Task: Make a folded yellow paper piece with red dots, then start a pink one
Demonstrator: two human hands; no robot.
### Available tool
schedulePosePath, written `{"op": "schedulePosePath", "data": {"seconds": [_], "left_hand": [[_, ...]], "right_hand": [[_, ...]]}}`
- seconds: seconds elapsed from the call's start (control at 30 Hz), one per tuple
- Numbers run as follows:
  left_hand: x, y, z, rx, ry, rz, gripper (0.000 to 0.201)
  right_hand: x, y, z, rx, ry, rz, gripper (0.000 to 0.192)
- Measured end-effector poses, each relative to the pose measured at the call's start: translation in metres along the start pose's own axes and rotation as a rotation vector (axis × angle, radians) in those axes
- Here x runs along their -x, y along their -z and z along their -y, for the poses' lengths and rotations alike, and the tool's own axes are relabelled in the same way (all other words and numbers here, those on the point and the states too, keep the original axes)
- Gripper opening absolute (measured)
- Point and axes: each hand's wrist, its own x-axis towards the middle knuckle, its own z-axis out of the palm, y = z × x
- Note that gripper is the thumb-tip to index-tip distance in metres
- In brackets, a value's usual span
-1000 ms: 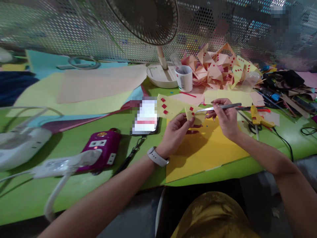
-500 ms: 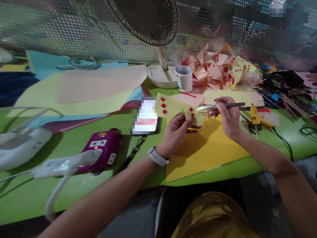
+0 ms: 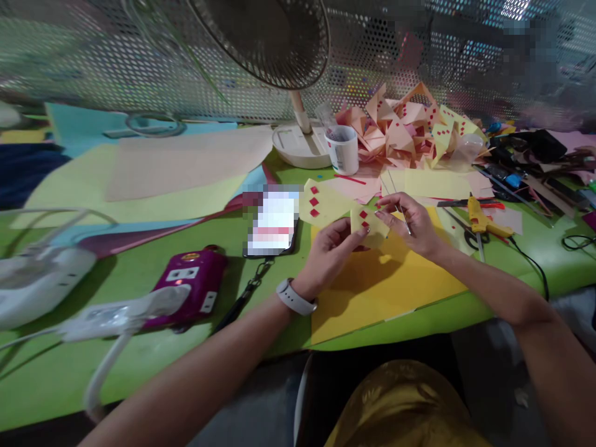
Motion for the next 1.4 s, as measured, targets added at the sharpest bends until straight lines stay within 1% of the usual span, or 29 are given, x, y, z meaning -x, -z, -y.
{"op": "schedulePosePath", "data": {"seconds": [0.2,0.4,0.47,0.57,0.67,0.73,0.83,0.93,1.0,1.07,1.13,1.17,1.23,1.3,1.4], "left_hand": [[-0.002,0.0,0.004,-0.027,0.023,-0.046,0.038],[-0.004,0.001,0.005,-0.065,-0.052,-0.032,0.041],[-0.003,0.002,0.004,-0.062,-0.054,-0.034,0.041],[-0.003,0.002,0.003,-0.03,-0.01,-0.011,0.04],[-0.002,0.002,0.001,0.012,0.045,0.077,0.046],[-0.002,0.002,0.0,0.016,0.088,0.116,0.049],[-0.003,0.004,0.0,0.019,0.14,0.093,0.045],[-0.006,0.006,0.002,0.026,0.137,0.084,0.039],[-0.008,0.007,0.003,0.016,0.135,0.078,0.038],[-0.01,0.008,0.005,0.011,0.143,0.042,0.041],[-0.012,0.009,0.006,0.012,0.145,-0.01,0.045],[-0.013,0.009,0.006,0.011,0.143,-0.032,0.047],[-0.013,0.009,0.005,0.009,0.132,-0.058,0.049],[-0.014,0.009,0.003,0.014,0.112,-0.07,0.05],[-0.014,0.009,0.001,0.014,0.073,-0.088,0.049]], "right_hand": [[0.004,-0.004,0.005,0.015,0.0,0.0,0.028],[0.007,-0.007,0.007,0.0,-0.007,0.012,0.026],[0.007,-0.007,0.008,-0.008,-0.005,0.014,0.024],[0.005,-0.005,0.008,-0.033,0.004,0.013,0.022],[0.001,0.001,0.009,-0.083,-0.01,0.004,0.023],[-0.001,0.005,0.008,-0.104,-0.034,0.001,0.024],[-0.003,0.009,0.006,-0.093,-0.046,-0.003,0.024],[-0.004,0.011,-0.001,-0.068,-0.045,0.015,0.027],[-0.007,0.014,-0.005,-0.035,-0.017,0.027,0.029],[-0.012,0.022,-0.005,0.046,0.052,0.003,0.029],[-0.02,0.035,0.001,0.206,0.115,-0.017,0.029],[-0.024,0.042,0.006,0.313,0.124,0.002,0.028],[-0.03,0.057,0.016,0.545,0.078,0.121,0.024],[-0.03,0.07,0.023,0.761,-0.019,0.276,0.02],[-0.02,0.079,0.023,0.989,-0.113,0.461,0.02]]}}
